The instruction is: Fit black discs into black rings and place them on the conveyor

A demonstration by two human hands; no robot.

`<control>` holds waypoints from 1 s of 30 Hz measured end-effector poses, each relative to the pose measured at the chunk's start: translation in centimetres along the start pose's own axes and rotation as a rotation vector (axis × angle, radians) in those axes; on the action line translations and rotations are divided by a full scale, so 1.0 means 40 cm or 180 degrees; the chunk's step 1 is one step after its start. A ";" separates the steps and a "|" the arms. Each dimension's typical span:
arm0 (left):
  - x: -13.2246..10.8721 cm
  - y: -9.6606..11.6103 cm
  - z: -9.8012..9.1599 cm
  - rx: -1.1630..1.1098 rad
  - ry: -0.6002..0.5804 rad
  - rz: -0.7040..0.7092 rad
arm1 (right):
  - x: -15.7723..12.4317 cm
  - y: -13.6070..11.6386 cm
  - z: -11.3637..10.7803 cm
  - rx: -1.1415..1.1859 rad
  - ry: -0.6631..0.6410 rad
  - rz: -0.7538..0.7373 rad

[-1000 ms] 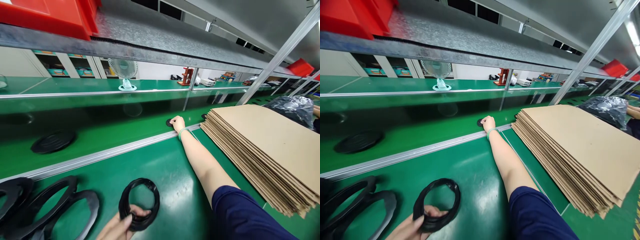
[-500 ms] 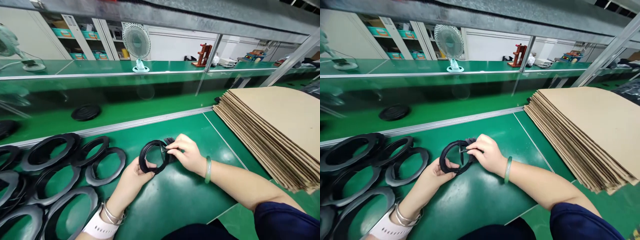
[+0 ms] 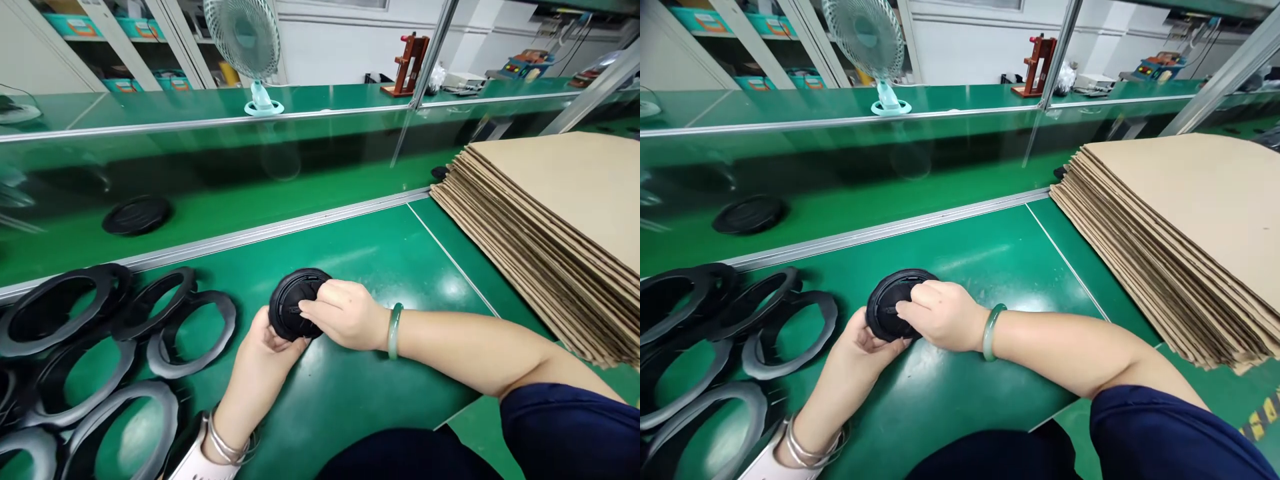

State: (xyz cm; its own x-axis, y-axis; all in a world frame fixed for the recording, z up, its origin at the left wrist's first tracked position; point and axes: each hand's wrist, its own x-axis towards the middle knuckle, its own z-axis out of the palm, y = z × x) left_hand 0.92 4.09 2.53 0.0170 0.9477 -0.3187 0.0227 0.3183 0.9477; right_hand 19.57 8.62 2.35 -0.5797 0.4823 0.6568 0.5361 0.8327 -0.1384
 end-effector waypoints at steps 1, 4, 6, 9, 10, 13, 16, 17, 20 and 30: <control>-0.002 -0.001 0.003 0.0020 0.0006 0.0007 | 0.000 0.000 0.000 -0.0041 -0.0031 -0.0015; -0.007 -0.003 0.006 0.0037 0.0000 0.0026 | 0.001 0.001 0.000 -0.0085 -0.0008 -0.0063; -0.008 -0.003 0.006 0.0040 0.0024 0.0017 | 0.002 0.002 0.000 -0.0114 0.0026 -0.0135; -0.008 0.001 0.006 0.0035 0.0069 -0.0001 | 0.002 0.004 -0.001 -0.0178 -0.0011 -0.0188; -0.007 0.003 0.007 0.0030 0.0076 -0.0012 | 0.002 0.004 -0.001 -0.0174 -0.0033 -0.0162; -0.007 0.009 0.009 0.0003 0.0066 -0.0039 | 0.002 0.005 0.002 -0.0068 -0.0058 0.0015; -0.006 0.008 0.009 -0.0008 0.0016 -0.0026 | 0.002 0.008 0.008 0.0102 -0.0039 0.0182; -0.006 0.007 0.008 -0.0009 0.0004 -0.0024 | 0.001 0.009 0.010 0.0172 -0.0020 0.0224; -0.005 0.003 0.006 -0.0005 0.0005 -0.0034 | 0.001 0.014 0.011 0.0454 0.0042 0.0370; -0.010 0.015 0.012 0.0137 0.0059 -0.0062 | -0.001 0.001 0.015 0.0741 0.0006 0.0789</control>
State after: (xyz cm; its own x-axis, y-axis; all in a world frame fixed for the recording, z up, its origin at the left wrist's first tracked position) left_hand 1.43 3.90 3.21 -0.0023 0.9418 -0.3362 0.0660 0.3356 0.9397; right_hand 19.22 8.79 1.87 -0.4479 0.6776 0.5833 0.5059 0.7300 -0.4595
